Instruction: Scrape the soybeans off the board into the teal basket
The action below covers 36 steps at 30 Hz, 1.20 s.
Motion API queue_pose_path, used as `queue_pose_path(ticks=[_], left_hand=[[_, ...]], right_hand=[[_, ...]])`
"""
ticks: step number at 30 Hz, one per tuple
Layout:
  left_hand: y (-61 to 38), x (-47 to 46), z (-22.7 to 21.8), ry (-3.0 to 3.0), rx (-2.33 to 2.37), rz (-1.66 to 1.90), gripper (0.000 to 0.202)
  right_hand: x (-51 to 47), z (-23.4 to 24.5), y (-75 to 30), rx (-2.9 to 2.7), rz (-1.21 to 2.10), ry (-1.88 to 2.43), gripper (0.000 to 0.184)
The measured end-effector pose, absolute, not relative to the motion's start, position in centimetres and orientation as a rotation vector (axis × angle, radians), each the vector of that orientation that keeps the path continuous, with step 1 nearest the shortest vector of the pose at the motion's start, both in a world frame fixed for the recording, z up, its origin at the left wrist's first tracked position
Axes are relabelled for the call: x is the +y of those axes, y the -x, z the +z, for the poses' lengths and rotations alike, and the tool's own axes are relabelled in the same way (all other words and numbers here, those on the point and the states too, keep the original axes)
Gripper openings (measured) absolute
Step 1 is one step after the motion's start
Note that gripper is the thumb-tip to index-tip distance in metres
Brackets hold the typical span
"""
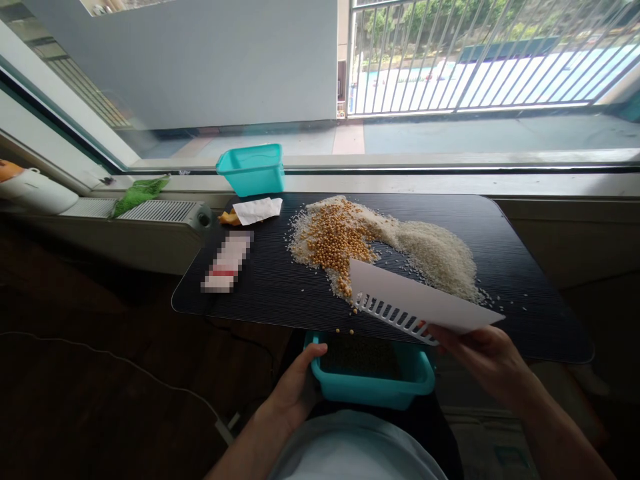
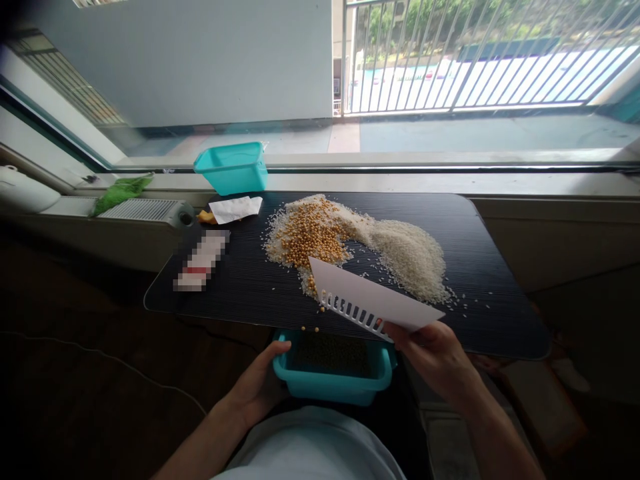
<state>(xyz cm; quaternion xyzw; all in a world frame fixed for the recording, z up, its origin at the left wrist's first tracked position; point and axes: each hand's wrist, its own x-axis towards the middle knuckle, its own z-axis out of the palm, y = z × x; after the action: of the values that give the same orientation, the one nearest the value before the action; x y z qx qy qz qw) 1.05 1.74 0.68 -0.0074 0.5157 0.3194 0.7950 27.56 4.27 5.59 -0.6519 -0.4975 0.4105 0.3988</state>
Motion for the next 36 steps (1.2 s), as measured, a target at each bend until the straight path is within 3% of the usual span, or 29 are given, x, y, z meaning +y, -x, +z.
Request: queue_pose_path(ticks=[22,29,36], left_hand=[[-0.1,1.7,0.5,0.006,1.075,0.722,0.048],[0.4,2.0,0.7,-0.007,1.071,0.758,0.036],[0.8,2.1,-0.3,0.006,1.039,0.775,0.033]], right_hand=[[5.1,4.2,-27.0,-1.541,1.236,1.497,0.039],[5.7,4.1,-26.8,-1.658,1.281,1.498,0.031],[5.5,4.7,-25.0,-1.547,1.14,1.571,0.034]])
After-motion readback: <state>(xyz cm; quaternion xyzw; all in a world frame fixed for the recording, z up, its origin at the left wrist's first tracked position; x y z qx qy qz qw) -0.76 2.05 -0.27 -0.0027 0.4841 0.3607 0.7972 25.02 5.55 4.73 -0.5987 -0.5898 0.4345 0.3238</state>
